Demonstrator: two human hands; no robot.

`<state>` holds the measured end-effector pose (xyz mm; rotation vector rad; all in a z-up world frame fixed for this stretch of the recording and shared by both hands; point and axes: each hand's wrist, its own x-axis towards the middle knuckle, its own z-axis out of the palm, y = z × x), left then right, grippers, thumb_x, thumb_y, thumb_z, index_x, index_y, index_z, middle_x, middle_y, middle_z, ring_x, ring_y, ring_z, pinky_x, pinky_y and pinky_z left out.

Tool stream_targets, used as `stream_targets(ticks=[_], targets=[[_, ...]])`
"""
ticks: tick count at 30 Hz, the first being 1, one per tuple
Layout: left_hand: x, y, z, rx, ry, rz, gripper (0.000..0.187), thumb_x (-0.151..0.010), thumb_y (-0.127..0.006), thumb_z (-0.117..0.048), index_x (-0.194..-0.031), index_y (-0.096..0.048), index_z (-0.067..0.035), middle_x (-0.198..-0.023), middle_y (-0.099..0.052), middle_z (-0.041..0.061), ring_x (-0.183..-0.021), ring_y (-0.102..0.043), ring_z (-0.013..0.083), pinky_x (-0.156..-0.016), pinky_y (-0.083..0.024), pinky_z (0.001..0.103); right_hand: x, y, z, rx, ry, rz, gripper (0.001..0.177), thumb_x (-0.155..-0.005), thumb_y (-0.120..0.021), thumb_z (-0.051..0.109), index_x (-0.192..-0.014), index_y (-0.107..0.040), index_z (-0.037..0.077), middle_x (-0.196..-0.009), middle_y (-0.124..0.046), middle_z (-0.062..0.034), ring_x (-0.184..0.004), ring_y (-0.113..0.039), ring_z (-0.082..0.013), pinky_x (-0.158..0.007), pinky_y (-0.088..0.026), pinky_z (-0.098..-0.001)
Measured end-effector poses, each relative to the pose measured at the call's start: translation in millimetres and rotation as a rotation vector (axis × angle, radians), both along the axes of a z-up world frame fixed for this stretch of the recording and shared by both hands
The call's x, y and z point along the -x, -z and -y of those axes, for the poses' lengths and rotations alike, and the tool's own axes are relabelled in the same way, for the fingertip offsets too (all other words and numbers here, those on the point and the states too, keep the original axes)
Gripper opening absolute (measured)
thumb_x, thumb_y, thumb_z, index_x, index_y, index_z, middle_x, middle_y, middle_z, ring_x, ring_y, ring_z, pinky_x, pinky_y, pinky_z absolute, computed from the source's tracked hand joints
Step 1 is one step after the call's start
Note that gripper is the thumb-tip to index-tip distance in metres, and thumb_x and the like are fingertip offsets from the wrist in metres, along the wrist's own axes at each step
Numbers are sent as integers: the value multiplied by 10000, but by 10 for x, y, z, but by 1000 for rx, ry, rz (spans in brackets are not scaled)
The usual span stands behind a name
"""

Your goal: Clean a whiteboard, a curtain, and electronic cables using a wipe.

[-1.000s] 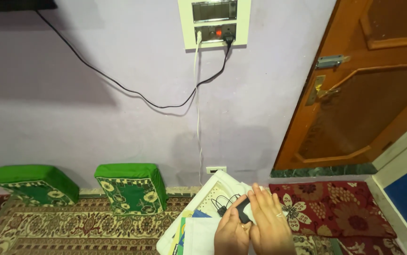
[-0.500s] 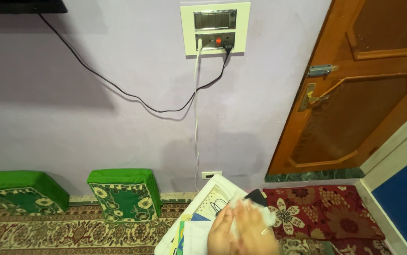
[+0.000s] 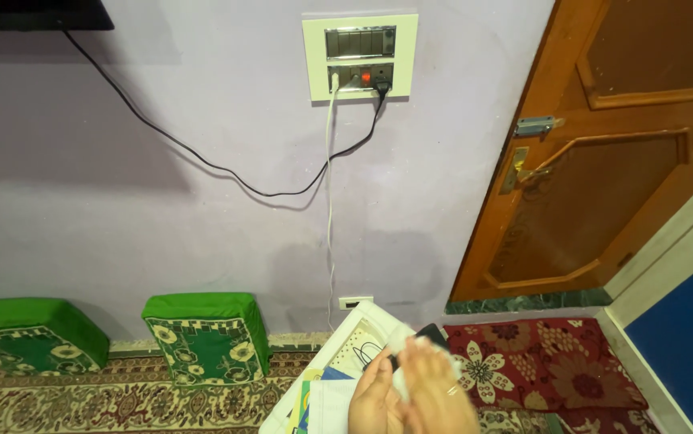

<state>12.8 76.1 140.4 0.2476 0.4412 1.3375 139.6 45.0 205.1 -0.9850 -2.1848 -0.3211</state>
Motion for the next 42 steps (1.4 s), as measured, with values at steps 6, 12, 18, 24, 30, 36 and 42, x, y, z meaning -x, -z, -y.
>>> stream_targets(ticks=[6, 12, 18, 24, 30, 36, 42], targets=[[167, -668, 219, -338, 133, -226, 513, -1036, -469, -277, -1428, -515, 50, -1422, -591, 213, -1238, -636, 310, -1053, -550, 432, -105, -764, 110, 58, 213, -197, 524, -870, -636, 98, -1372, -567, -36, -1451, -571, -229, -1376, -518, -395, -1147, -375, -511], [336, -1176, 438, -302, 40, -487, 411, -1049, -573, -191, -1346, -557, 92, -1363, -615, 217, -1215, -629, 252, -1058, -522, 432, -94, -1066, 323, 420, 219, -361, 248, -777, -788, 151, -1004, -734, 67, -1049, -751, -81, -1020, -690, -304, -876, -523, -403], [163, -1077, 529, -20, 27, -275, 518, -993, -541, -135, -1485, -414, -33, -1443, -570, 92, -1210, -622, 217, -1012, -512, 408, 112, -1016, 559, 194, 271, -372, 216, -769, -764, 44, -980, -718, 45, -1022, -735, -86, -945, -667, -300, -822, -525, -384], [196, -947, 554, -97, -46, -157, 493, -1037, -490, -120, -1487, -392, 53, -1370, -589, 183, -1190, -619, 251, -1029, -522, 385, 41, -984, 583, 372, 107, -333, 212, -753, -776, 96, -963, -771, 66, -976, -784, -71, -914, -728, -253, -818, -572, -341], [87, -725, 597, -44, 98, 163, 517, -1135, -387, -300, -1443, -497, 100, -1327, -655, 192, -1065, -628, 231, -887, -520, 335, 189, -757, 656, 355, 41, -366, 338, -908, -634, 78, -1239, -680, 30, -1269, -714, -154, -1129, -718, -322, -983, -557, -408], [342, -1132, 730, 321, 83, 126, 425, -1024, -367, -236, -1339, -568, -33, -1230, -683, 137, -1020, -728, 222, -881, -628, 376, 176, -553, 702, 250, -172, 0, 510, -896, -618, 180, -1380, -559, 28, -1429, -584, -148, -1323, -562, -358, -1089, -435, -488], [402, -744, 734, -322, 547, 821, 456, -1277, -348, -355, -1547, -458, -5, -1444, -581, 194, -1041, -649, 296, -855, -570, 354, 187, -712, 657, 279, -14, -38, 598, -837, -664, 177, -1390, -540, -16, -1481, -514, -170, -1403, -446, -398, -1167, -293, -563]])
